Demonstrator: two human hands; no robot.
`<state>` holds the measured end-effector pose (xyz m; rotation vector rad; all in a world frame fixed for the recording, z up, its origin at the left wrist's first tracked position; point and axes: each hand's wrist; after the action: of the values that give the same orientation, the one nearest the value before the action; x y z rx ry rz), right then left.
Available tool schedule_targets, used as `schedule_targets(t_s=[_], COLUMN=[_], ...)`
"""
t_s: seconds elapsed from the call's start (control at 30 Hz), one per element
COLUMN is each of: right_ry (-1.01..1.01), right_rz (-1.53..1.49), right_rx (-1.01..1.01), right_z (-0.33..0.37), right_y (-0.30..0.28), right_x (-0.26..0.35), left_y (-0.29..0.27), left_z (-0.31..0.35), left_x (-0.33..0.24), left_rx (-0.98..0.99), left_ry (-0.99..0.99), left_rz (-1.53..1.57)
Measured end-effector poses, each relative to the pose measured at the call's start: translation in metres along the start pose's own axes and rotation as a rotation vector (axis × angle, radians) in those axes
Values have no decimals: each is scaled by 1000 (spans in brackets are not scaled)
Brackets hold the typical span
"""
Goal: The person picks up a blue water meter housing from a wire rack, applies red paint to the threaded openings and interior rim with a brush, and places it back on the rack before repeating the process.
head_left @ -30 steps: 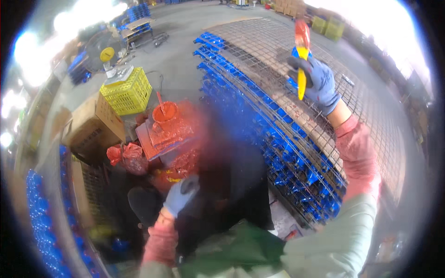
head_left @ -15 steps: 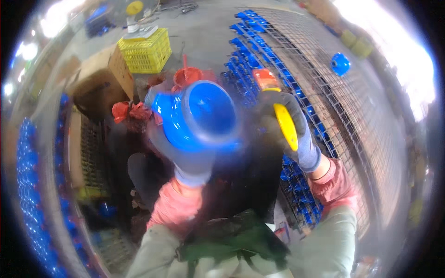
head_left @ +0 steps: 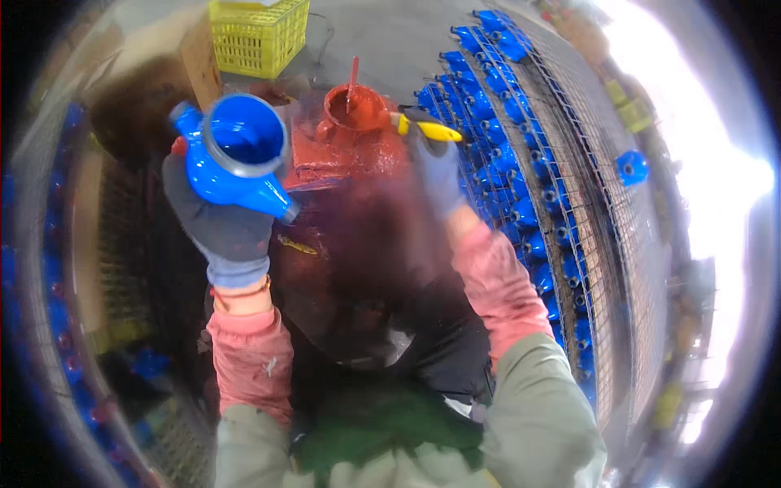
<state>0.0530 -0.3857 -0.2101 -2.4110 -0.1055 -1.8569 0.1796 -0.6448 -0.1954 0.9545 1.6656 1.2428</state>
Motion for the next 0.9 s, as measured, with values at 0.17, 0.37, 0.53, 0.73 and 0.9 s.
schedule_targets(t_s=[0.17,0.37,0.53,0.73,0.9], right_ry=[36,-163,204,223,-26], right_rz=[397,334,-30,-49,61], right_rx=[29,60,-141,-238,-90], right_z=[-62,-96,-77,-53,-15], right_y=[16,13,13,-27,-29], right_x=[-70,-117,-77,-72,-34], left_y=[16,21,19,18,24], left_z=[11,12,10,12,28], left_x=[-27,-34,-33,-11,23], left_rx=[22,127,183,196,144], left_ry=[28,2,-96,-104,87], left_rz=[52,69,195,94,-466])
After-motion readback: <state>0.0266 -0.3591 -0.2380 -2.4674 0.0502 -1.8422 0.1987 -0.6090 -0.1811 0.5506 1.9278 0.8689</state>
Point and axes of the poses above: each hand's wrist, its own z-axis away from the middle knuckle, its own y-axis out of the palm, x = y × z, and after that the axes turned 5 degrees about -z, right-handed
